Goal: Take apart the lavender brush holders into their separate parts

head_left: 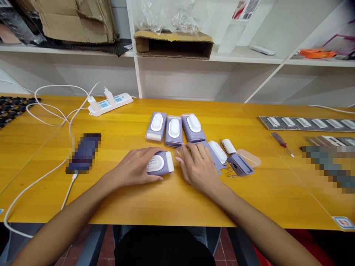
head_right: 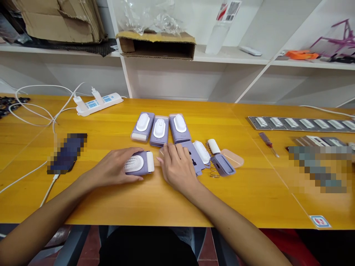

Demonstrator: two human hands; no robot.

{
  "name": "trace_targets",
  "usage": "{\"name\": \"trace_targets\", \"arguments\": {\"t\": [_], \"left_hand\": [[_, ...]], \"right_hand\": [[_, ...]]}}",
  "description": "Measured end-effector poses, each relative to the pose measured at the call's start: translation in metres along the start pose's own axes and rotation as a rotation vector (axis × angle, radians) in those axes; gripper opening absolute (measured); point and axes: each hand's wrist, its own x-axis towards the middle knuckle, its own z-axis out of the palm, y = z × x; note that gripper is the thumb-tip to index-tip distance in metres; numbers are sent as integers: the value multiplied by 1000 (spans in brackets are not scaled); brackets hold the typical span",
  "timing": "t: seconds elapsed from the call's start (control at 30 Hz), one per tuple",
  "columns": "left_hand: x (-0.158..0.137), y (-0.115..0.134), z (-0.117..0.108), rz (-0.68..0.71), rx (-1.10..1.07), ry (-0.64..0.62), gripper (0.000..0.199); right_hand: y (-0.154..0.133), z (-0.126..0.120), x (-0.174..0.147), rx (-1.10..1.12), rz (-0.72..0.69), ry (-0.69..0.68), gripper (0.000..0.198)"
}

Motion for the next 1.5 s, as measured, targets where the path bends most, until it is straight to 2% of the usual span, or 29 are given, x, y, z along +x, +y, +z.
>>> {"name": "trace_targets", "arguments": {"t": [0.07,0.17,0.27,0.33,0.4,0.47,0.57,0.7,0.87,1.03,1.17,1.23,1.27,1.3,1.4,1.5], "left_hand": [[0,1,4,53,-51,76,85],[2,2,8,142,-102,187,86],[3,4,11,220,-115,276,87],[4,4,11,251,-126,298,86],[5,4,11,261,-135,297,86],[6,4,10,274,-127,305,87],[6,3,11,306,-76,335,84],[8,6,13,358,35,377,76],[8,15,18,392,157,403,70],[9,17,26,397,218,430,68],[10,24,23,395,240,414,80],[10,31,16,385,167,397,93],[11,34,10,365,102,380,93],[12,37,5,348,27,361,87],[17,44,-12,267,-155,231,49],[22,45,-22,233,-282,112,39]], "right_hand": [[-5,-6,0,300,-21,64,41],[-11,-12,-1,712,115,-9,49],[-12,-11,-2,912,206,-136,69],[-10,-8,-3,1016,245,-175,81],[-9,-7,-2,1120,302,-188,81],[-8,-8,-1,1197,352,-178,70],[-9,-9,0,1140,311,-68,50],[-13,-9,0,958,202,84,43],[-22,-7,-1,1007,323,109,31],[-25,-7,1,1062,386,169,16],[-23,-8,1,971,317,187,9],[-23,-10,1,908,247,200,14],[-23,-11,1,879,210,214,16],[-23,-13,0,853,173,232,18],[-23,-19,1,777,59,293,24],[-23,-22,2,713,-32,334,32]]}}
